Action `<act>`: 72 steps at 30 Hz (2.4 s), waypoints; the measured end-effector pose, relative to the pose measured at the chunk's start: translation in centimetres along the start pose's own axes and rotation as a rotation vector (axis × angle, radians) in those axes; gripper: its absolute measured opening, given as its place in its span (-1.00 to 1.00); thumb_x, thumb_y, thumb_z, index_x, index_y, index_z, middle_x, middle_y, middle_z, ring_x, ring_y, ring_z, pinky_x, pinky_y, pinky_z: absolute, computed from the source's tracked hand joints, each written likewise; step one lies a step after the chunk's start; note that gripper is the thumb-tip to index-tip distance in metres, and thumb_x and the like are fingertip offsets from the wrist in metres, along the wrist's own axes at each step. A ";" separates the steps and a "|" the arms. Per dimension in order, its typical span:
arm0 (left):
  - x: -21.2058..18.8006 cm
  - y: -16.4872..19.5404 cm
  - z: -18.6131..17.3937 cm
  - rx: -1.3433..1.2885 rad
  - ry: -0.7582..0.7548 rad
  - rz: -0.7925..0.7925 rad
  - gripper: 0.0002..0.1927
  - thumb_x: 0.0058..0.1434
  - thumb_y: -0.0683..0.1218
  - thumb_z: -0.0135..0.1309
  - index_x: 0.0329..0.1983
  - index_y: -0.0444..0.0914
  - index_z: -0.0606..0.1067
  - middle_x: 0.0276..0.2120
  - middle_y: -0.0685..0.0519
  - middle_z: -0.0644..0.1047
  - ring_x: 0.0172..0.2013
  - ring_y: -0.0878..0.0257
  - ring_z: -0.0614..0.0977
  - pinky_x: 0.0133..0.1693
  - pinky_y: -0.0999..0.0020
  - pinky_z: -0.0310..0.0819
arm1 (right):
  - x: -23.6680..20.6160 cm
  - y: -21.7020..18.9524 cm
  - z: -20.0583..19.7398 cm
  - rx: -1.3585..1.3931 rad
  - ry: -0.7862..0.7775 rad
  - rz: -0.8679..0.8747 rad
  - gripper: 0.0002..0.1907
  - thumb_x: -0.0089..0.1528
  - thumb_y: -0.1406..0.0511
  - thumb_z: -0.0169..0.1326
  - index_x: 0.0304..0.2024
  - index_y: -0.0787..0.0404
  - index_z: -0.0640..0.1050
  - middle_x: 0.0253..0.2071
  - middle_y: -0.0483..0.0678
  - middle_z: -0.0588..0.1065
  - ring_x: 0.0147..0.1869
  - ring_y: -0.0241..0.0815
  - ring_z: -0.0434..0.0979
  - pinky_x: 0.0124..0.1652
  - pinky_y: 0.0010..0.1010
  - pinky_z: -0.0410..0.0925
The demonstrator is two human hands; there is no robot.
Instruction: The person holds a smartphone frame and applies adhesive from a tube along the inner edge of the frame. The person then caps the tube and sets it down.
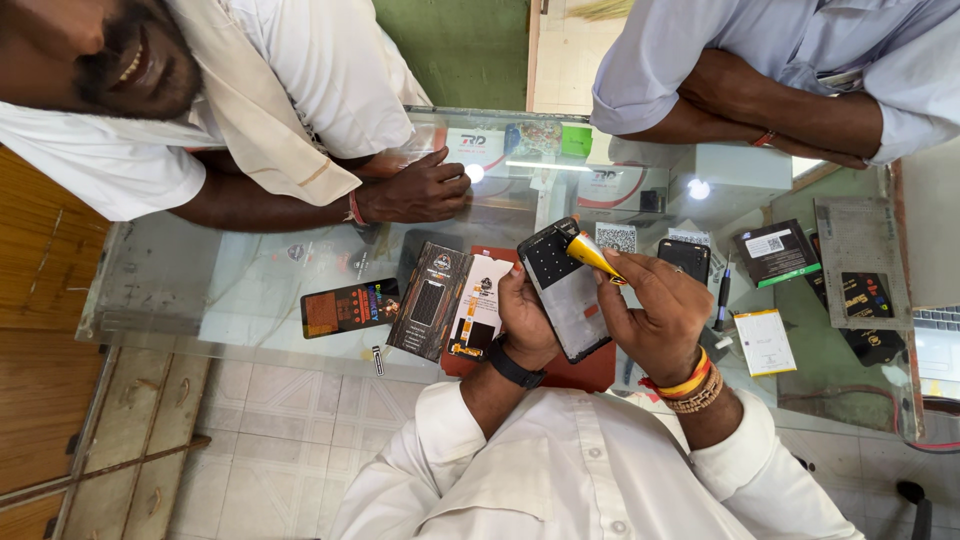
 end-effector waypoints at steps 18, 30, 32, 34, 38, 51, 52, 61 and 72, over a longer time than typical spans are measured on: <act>-0.1 0.1 0.8 0.041 0.009 0.015 -0.29 0.41 0.19 -0.35 0.45 -0.35 0.29 0.32 -0.12 0.43 0.28 0.06 0.48 0.35 0.09 0.31 | 0.0 -0.1 -0.2 -0.023 0.006 -0.006 -0.72 0.16 0.49 0.33 -0.07 0.33 0.62 -0.18 0.10 0.62 -0.19 -0.06 0.67 -0.21 -0.36 0.48; -0.2 -0.2 0.6 -0.018 -0.003 0.010 -0.29 0.43 0.21 -0.35 0.45 -0.33 0.30 0.30 -0.12 0.45 0.28 0.05 0.48 0.35 0.09 0.30 | 0.1 0.0 -0.2 -0.025 0.016 -0.019 -0.73 0.16 0.50 0.32 -0.09 0.34 0.61 -0.17 0.12 0.62 -0.16 -0.04 0.68 -0.17 -0.35 0.50; -0.2 -0.2 0.4 -0.017 0.004 0.005 -0.30 0.44 0.21 -0.35 0.44 -0.33 0.31 0.28 -0.12 0.45 0.27 0.04 0.49 0.35 0.07 0.31 | 0.0 0.1 -0.2 -0.026 0.015 -0.019 -0.73 0.17 0.50 0.32 -0.08 0.35 0.61 -0.17 0.12 0.62 -0.16 -0.04 0.68 -0.18 -0.35 0.50; -0.3 -0.2 0.3 -0.011 0.011 -0.003 -0.31 0.46 0.21 -0.35 0.43 -0.34 0.31 0.27 -0.13 0.46 0.26 0.03 0.49 0.33 0.06 0.31 | 0.0 0.1 -0.1 -0.027 0.012 -0.016 -0.73 0.17 0.50 0.32 -0.08 0.34 0.61 -0.17 0.11 0.62 -0.17 -0.04 0.68 -0.18 -0.35 0.50; -0.2 -0.3 0.0 0.030 0.022 0.023 -0.32 0.45 0.20 -0.36 0.41 -0.35 0.33 0.26 -0.13 0.47 0.25 0.05 0.49 0.33 0.07 0.32 | 0.0 0.2 -0.1 -0.046 0.006 -0.007 -0.73 0.16 0.48 0.33 -0.09 0.34 0.62 -0.18 0.11 0.62 -0.19 -0.03 0.67 -0.20 -0.34 0.49; -0.3 -0.6 0.2 -0.032 0.054 -0.010 -0.33 0.44 0.21 -0.37 0.40 -0.31 0.34 0.24 -0.12 0.48 0.23 0.04 0.52 0.31 0.07 0.35 | 0.0 0.1 -0.1 -0.029 0.007 -0.020 -0.72 0.15 0.50 0.31 -0.08 0.34 0.61 -0.18 0.11 0.62 -0.18 -0.03 0.67 -0.18 -0.33 0.49; -0.3 -0.6 0.2 -0.035 0.063 -0.011 -0.33 0.44 0.21 -0.37 0.39 -0.31 0.33 0.24 -0.12 0.48 0.23 0.03 0.52 0.30 0.06 0.35 | 0.0 0.1 -0.1 -0.026 0.007 -0.024 -0.72 0.15 0.50 0.31 -0.08 0.34 0.61 -0.18 0.11 0.62 -0.18 -0.03 0.67 -0.18 -0.32 0.49; -0.2 -0.9 -0.4 -0.018 0.051 0.034 -0.35 0.48 0.19 -0.34 0.39 -0.35 0.35 0.20 -0.13 0.50 0.21 0.04 0.52 0.29 0.07 0.37 | 0.0 0.4 0.0 -0.065 0.005 -0.006 -0.72 0.15 0.47 0.35 -0.09 0.34 0.63 -0.20 0.12 0.61 -0.21 -0.02 0.66 -0.22 -0.32 0.48; -0.3 -0.4 0.6 0.015 0.053 0.017 -0.32 0.44 0.20 -0.35 0.40 -0.34 0.34 0.22 -0.11 0.49 0.21 0.08 0.52 0.28 0.11 0.37 | 0.0 0.6 -0.1 -0.056 0.006 -0.006 -0.74 0.17 0.47 0.34 -0.09 0.35 0.62 -0.19 0.11 0.61 -0.20 -0.02 0.66 -0.22 -0.33 0.49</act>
Point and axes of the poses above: each hand's wrist, its own x-axis towards the middle knuckle, its own z-axis out of the palm, y = z × x, the point moved 1 cm from there along x, towards the middle knuckle
